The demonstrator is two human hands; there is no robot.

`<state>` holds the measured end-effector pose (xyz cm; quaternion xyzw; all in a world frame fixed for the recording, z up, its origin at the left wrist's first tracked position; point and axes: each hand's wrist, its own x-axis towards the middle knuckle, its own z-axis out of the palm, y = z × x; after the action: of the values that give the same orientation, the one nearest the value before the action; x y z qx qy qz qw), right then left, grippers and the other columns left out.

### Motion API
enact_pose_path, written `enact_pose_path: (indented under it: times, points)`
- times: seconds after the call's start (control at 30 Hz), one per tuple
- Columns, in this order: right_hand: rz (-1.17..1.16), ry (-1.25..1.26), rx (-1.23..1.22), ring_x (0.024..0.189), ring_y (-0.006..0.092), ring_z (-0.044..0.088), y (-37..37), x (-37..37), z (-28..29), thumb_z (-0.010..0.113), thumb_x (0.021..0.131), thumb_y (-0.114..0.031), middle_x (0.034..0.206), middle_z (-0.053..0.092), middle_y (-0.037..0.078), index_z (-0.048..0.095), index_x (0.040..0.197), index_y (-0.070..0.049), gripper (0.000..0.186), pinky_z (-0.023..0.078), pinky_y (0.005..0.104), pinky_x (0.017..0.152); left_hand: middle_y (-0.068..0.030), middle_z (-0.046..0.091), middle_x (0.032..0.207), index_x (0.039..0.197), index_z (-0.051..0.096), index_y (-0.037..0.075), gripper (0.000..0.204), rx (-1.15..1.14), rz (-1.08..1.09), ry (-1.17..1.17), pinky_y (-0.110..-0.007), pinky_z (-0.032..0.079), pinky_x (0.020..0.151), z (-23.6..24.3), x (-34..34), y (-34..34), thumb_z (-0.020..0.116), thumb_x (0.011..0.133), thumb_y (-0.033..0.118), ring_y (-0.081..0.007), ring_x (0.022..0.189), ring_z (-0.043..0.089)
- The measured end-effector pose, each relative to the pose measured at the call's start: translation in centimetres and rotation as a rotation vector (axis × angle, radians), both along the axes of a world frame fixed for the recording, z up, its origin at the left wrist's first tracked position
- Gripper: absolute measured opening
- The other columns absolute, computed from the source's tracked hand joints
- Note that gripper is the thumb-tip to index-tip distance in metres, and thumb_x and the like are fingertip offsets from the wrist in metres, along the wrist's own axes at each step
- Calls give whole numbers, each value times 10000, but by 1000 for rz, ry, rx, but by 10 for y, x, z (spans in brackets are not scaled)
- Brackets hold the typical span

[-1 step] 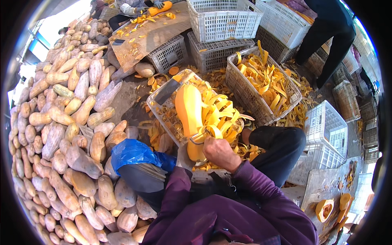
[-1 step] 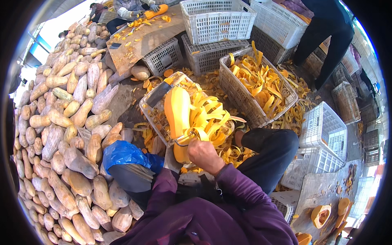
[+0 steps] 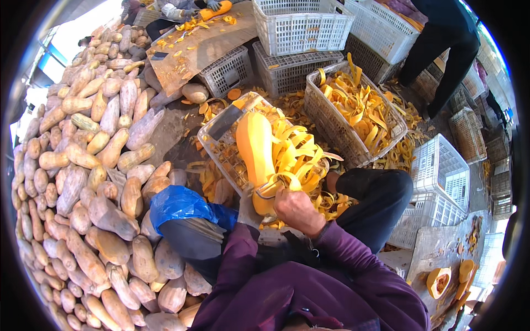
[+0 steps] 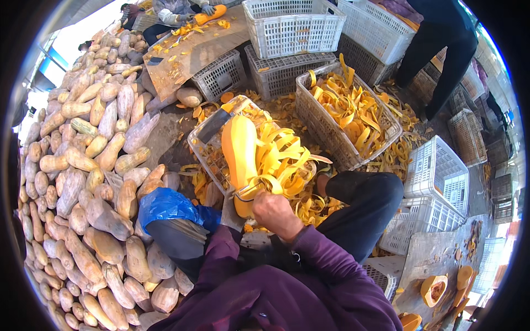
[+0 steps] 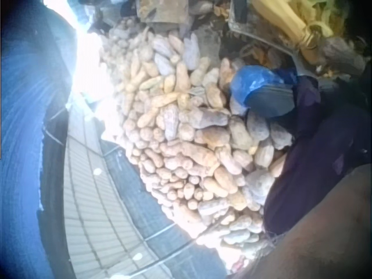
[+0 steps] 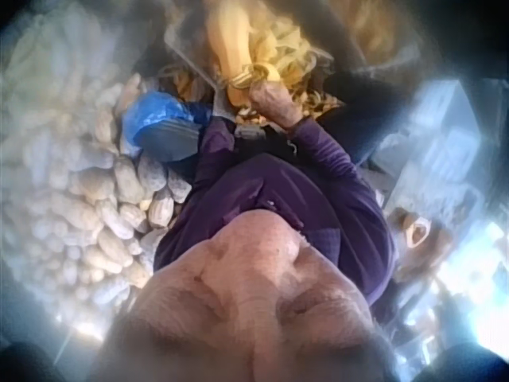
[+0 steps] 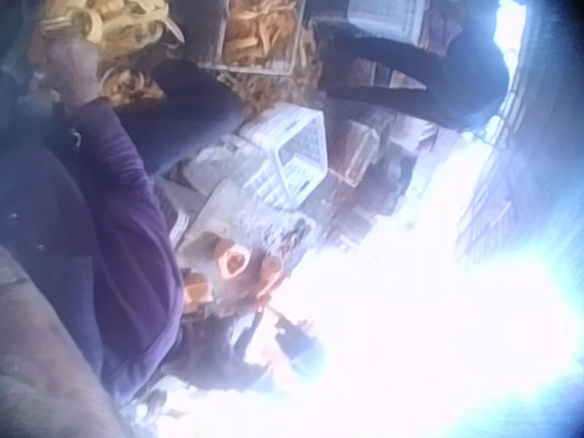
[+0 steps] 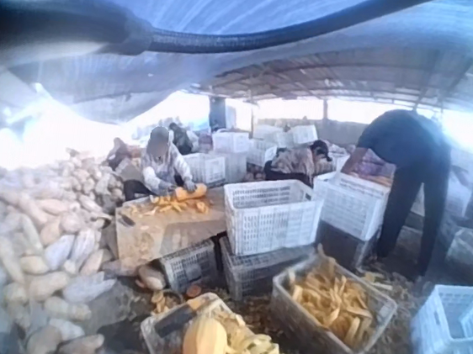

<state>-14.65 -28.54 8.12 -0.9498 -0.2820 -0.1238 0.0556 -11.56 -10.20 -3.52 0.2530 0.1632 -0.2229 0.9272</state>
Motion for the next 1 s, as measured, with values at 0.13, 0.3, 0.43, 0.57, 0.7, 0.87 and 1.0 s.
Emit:
enact_pose_path:
  times: [0.13, 0.3, 0.43, 0.57, 0.7, 0.87, 1.0]
  points:
    - [-72, 80, -33, 556, 214, 655, 4, -47, -1, 604, 902, -122, 693, 636, 114, 670, 1033, 126, 289, 516, 343, 469, -195, 691, 1363, 1482, 550, 24, 559, 49, -26, 36, -525, 584, 1046, -2, 3, -8, 605, 1084, 412, -359, 1192, 709]
    - [203, 421, 222, 628, 313, 699, -19, -120, -44, 648, 851, -139, 740, 660, 166, 681, 949, 92, 253, 568, 406, 549, -163, 700, 1360, 1487, 567, 49, 561, -106, 44, 83, -478, 606, 1007, 9, 14, -34, 578, 1094, 450, -328, 1183, 713]
    - [-108, 106, 401, 523, 328, 625, -29, -51, 11, 661, 932, -121, 696, 624, 168, 595, 1142, 95, 308, 482, 452, 455, -147, 687, 1392, 1488, 570, 77, 560, -170, 3, -68, -474, 595, 1025, 6, 23, -13, 584, 1088, 469, -328, 1214, 697]
    - [-16, 57, 363, 577, 403, 653, -28, 82, 25, 577, 945, -121, 652, 634, 201, 579, 868, 19, 159, 515, 515, 534, -96, 692, 1387, 1465, 591, 119, 519, -146, 165, 23, -491, 581, 1039, 0, 24, -22, 584, 1091, 478, -289, 1235, 689]
    - [-58, 198, 149, 702, 409, 727, -4, 161, 37, 562, 920, -160, 755, 711, 220, 711, 825, -7, 234, 583, 522, 661, -75, 678, 1400, 1494, 566, 123, 563, -143, 118, 30, -478, 571, 1059, -1, 24, -23, 614, 1078, 499, -273, 1238, 677]
    - [15, 73, 57, 695, 287, 748, 4, 108, -4, 618, 906, -139, 811, 728, 138, 718, 828, -78, 141, 598, 419, 584, -108, 657, 1435, 1525, 533, 88, 624, -19, 76, -82, -463, 571, 1063, -11, 22, -23, 603, 1081, 520, -279, 1265, 664]
    - [106, 341, 58, 592, 335, 678, -13, -28, 4, 610, 940, -164, 708, 645, 160, 699, 926, -44, 151, 546, 461, 526, -112, 667, 1448, 1540, 533, 81, 620, -96, 1, -128, -438, 591, 1047, -24, 25, 2, 597, 1087, 500, -271, 1261, 684]
